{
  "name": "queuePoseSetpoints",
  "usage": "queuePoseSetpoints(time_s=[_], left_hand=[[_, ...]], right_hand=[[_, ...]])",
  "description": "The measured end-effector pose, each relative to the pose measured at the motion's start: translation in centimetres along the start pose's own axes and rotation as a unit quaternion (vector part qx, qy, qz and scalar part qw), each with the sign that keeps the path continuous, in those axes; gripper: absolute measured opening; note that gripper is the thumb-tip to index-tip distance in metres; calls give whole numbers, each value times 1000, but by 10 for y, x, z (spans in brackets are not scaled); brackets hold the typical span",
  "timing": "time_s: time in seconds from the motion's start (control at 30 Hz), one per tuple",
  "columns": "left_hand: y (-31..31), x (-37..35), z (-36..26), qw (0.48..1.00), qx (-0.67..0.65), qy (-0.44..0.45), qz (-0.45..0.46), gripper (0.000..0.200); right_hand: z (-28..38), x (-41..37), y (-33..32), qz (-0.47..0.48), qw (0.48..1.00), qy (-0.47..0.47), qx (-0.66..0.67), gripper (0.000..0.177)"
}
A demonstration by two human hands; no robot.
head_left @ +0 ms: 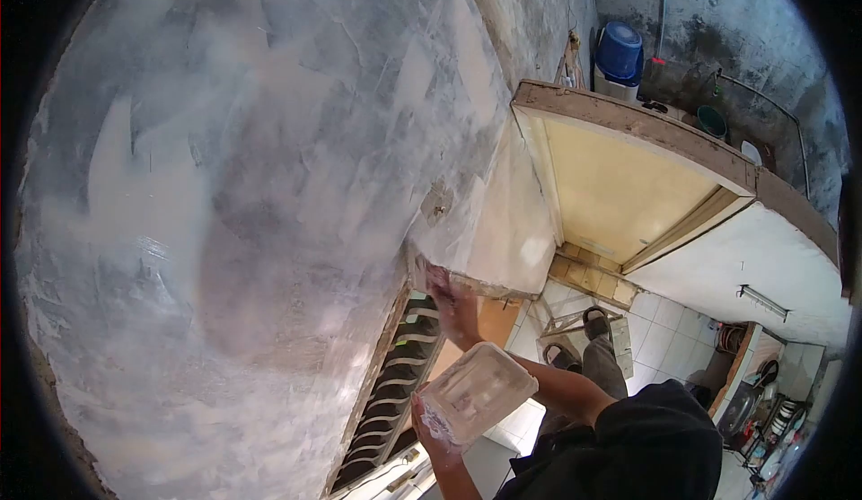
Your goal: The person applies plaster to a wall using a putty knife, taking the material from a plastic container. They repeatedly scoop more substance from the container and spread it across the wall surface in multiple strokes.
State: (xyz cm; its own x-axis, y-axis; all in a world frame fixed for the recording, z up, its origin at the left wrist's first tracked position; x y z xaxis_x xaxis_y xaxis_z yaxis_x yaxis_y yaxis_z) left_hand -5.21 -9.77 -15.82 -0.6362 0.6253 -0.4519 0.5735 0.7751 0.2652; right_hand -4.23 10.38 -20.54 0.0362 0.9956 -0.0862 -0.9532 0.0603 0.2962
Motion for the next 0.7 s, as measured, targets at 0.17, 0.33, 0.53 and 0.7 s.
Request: queuePoseSetpoints(time_s=[0.17,0.33,0.53,0.7], left_hand=[[3,-3,-5,999,32,23,-16,40],[-5,-3,-6,1000,17,14,-19,43],[-4,-3,-11,1000,-5,4,-30,42],[-9,5,-3,1000,6,27,-12,41]], right_hand=[[-25,47,-34,-73,996,-18,48,32],[-76,78,0,-73,996,-51,-31,46],[-66,31,1,41,967,-200,-152,65],[-82,53,-47,37,988,-141,-48,62]])
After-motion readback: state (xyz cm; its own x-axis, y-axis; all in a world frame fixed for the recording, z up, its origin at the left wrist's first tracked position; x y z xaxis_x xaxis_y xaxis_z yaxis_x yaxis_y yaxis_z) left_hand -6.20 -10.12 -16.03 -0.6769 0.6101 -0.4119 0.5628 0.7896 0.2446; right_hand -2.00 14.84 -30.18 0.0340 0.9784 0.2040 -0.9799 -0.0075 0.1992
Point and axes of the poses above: each hand's wrist, its own x-axis towards the middle knuckle, its own y-axis out of the palm, z = x × y, the point moved 1 cm from there along x, towards the middle knuckle, and after that the axes turned 6 degrees about x, right-handed, at the moved point
